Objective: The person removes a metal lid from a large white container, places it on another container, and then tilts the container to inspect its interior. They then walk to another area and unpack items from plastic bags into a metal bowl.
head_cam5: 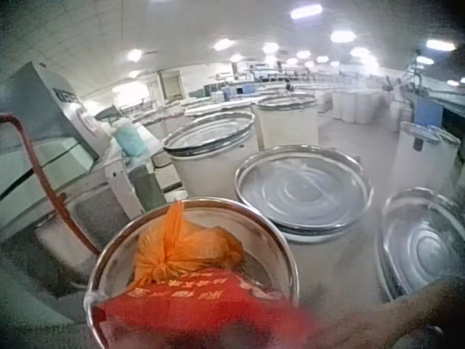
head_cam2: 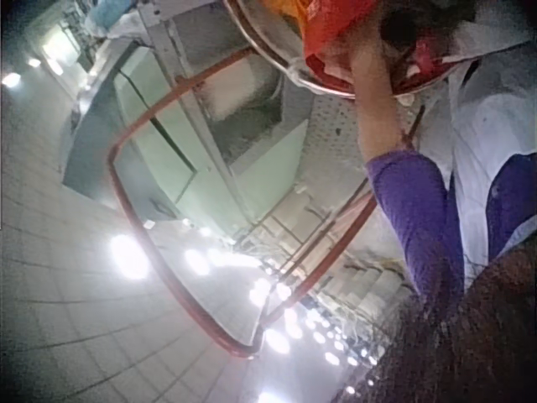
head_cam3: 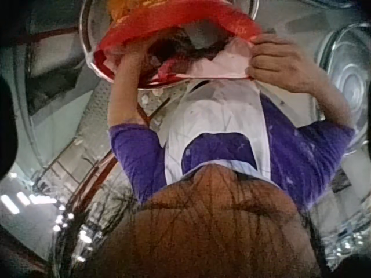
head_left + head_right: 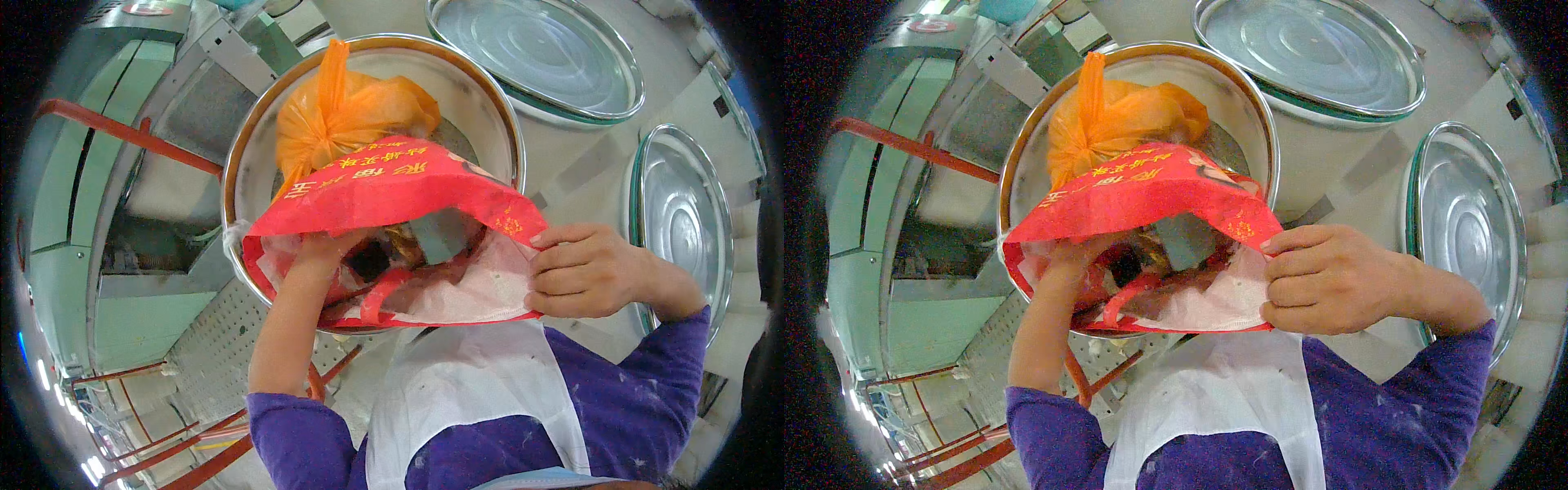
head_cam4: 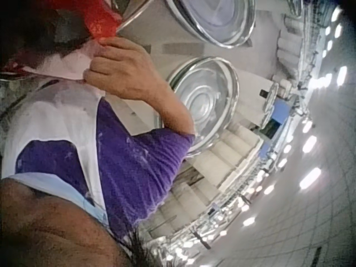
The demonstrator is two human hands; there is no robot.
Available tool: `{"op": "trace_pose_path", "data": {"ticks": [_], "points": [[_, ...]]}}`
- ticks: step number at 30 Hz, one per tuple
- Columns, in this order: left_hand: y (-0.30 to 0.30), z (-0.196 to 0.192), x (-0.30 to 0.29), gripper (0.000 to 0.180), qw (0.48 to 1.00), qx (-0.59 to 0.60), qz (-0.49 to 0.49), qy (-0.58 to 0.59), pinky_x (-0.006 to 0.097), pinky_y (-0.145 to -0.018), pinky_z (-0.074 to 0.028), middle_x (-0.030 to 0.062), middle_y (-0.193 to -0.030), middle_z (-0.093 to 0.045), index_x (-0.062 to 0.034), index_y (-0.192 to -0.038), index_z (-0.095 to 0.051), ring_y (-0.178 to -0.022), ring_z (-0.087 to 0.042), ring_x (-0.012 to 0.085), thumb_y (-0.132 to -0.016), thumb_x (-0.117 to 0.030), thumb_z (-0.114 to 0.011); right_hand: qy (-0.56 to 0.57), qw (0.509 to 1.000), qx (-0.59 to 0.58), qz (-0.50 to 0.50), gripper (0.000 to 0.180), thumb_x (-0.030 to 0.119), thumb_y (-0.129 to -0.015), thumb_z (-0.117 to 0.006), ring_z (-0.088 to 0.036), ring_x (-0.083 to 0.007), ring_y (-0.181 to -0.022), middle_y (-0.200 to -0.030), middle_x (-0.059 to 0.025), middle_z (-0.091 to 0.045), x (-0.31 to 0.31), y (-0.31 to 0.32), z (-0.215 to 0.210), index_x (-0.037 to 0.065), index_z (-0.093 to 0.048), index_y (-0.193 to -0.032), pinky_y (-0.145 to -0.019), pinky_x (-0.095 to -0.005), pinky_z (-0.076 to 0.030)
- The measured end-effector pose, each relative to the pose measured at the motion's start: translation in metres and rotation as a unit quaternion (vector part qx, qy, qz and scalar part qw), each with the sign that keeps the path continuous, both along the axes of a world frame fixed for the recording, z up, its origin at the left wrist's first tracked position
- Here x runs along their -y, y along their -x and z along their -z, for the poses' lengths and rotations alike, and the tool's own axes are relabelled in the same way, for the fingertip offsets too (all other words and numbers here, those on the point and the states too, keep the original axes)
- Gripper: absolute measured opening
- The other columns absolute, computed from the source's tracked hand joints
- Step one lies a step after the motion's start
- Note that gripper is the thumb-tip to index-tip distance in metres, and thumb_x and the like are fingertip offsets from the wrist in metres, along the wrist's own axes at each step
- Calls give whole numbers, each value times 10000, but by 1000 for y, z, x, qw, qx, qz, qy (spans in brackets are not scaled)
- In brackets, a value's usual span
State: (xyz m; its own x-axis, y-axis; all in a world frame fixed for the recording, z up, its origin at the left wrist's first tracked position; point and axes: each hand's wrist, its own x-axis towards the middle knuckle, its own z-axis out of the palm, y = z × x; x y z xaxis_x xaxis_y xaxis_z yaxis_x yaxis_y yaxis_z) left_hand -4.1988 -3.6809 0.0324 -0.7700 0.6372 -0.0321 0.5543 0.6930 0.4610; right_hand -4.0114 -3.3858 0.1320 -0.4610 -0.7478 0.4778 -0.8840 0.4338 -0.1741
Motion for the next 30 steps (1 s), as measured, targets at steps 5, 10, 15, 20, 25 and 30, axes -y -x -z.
{"op": "trace_pose_path", "data": {"ticks": [5,10,15,20,25,30], "points": [[-4,4,9,543,1000,-12,-9,5,438,-1133,-303,60,-1443,-457,-222,-1387,-469,-1361,-386,261,-916,-479,-556,-26,1000,15,-4,100,171,-757,-644,-599,-175,-753,-760,-24,-549,3,5,-4,83,-616,-794,-815,-356,-521],[8,18,1,451,999,-22,42,-26,444,-1063,-378,101,-1345,-547,-161,-1299,-550,-1268,-485,305,-926,-414,-557,-26,1000,5,4,121,195,-729,-627,-585,-174,-725,-707,-17,-499,7,12,-7,88,-587,-768,-813,-350,-525],[-9,3,-7,372,986,-152,72,15,425,-1020,-415,134,-1275,-588,-128,-1249,-578,-1199,-532,336,-915,-293,-575,-48,999,20,-2,111,159,-750,-683,-636,-190,-789,-827,-34,-640,8,15,-9,77,-664,-823,-769,-360,-532],[-32,-44,-22,438,991,-30,126,8,417,-1066,-375,176,-1285,-561,-108,-1285,-554,-1234,-497,351,-848,-117,-588,-38,999,7,5,122,174,-733,-665,-620,-191,-768,-783,-30,-589,8,15,-6,76,-633,-799,-780,-358,-536],[-51,-64,-49,518,975,-71,192,-84,425,-1044,-392,178,-1227,-590,-92,-1242,-588,-1213,-511,353,-737,20,-589,-22,999,-23,16,132,206,-719,-629,-599,-189,-758,-704,-25,-494,11,15,-1,92,-567,-741,-807,-350,-536],[-53,-17,-87,409,963,-113,244,-12,414,-1028,-405,140,-1223,-606,-115,-1211,-605,-1198,-525,325,-802,-106,-592,-29,999,-41,16,128,199,-716,-623,-601,-189,-759,-704,-26,-506,13,15,-3,93,-552,-724,-801,-341,-535]]}}
